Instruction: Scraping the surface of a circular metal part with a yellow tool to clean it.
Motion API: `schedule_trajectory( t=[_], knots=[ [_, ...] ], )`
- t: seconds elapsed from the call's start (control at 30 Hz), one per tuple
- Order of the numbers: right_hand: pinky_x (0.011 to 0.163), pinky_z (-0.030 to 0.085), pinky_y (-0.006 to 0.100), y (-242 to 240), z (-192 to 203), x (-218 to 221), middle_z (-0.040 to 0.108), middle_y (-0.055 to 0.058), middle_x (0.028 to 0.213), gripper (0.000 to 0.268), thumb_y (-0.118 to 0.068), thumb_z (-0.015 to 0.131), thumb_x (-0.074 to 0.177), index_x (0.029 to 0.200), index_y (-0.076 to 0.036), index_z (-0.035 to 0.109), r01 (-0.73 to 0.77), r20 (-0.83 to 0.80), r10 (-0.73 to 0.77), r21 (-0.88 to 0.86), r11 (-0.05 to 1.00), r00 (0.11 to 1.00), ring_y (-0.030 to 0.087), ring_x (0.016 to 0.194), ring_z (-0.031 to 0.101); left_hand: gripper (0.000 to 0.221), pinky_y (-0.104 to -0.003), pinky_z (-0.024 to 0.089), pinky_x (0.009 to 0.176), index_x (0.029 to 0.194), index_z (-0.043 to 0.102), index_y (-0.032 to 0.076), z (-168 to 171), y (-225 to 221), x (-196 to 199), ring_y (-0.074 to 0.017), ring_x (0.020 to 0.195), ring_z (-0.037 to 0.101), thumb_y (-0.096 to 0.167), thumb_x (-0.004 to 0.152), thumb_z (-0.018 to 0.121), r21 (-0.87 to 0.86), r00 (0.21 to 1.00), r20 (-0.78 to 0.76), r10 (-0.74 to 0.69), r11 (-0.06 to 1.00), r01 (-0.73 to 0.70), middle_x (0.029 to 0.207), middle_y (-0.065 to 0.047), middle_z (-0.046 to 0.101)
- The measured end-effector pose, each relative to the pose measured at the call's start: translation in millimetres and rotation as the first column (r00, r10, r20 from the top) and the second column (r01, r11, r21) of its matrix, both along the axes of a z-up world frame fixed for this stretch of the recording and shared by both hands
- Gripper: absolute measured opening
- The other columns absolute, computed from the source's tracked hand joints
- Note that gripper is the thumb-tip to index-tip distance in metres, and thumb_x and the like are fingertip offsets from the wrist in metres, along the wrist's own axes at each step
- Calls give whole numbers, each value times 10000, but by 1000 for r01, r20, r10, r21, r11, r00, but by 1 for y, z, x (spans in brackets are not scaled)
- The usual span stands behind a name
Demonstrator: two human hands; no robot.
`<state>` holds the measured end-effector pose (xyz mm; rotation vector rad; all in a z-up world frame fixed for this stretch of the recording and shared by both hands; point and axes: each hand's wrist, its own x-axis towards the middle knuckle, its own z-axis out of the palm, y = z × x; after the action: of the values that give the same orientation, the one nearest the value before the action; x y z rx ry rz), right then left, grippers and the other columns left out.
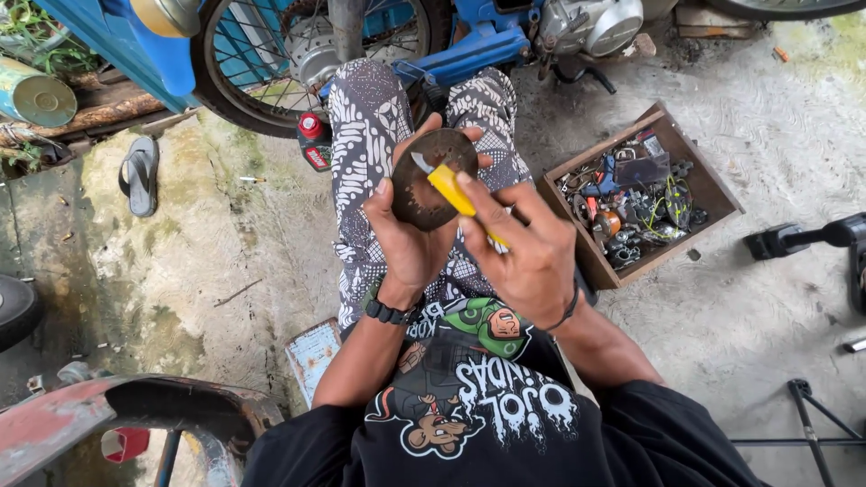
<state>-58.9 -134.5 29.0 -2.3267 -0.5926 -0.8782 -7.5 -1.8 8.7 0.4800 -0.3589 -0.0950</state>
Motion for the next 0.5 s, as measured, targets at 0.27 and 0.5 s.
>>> schedule_trajectory(
  t=[0.27,0.5],
  knots=[
    [463,431,273,-1,-7,1,557,71,964,370,-304,622,1100,1432,-143,620,46,2,-46,-33,998,999,136,639,453,746,-430,568,960,1511,451,23,-5,-6,2,-372,1147,673,532,978,566,-73,999,-37,-24,997,21,1388,-297,597],
    [533,428,319,-2,6,1,564,70,986,355,-300,608,1113,1433,-148,631,50,2,-50,-50,997,999,162,667,505,762,-457,549,1041,1537,441,22,-4,-5,5,-376,1172,664,527,982,576,-87,1000,-17,-23,996,21,1413,-303,585]
  ],
)
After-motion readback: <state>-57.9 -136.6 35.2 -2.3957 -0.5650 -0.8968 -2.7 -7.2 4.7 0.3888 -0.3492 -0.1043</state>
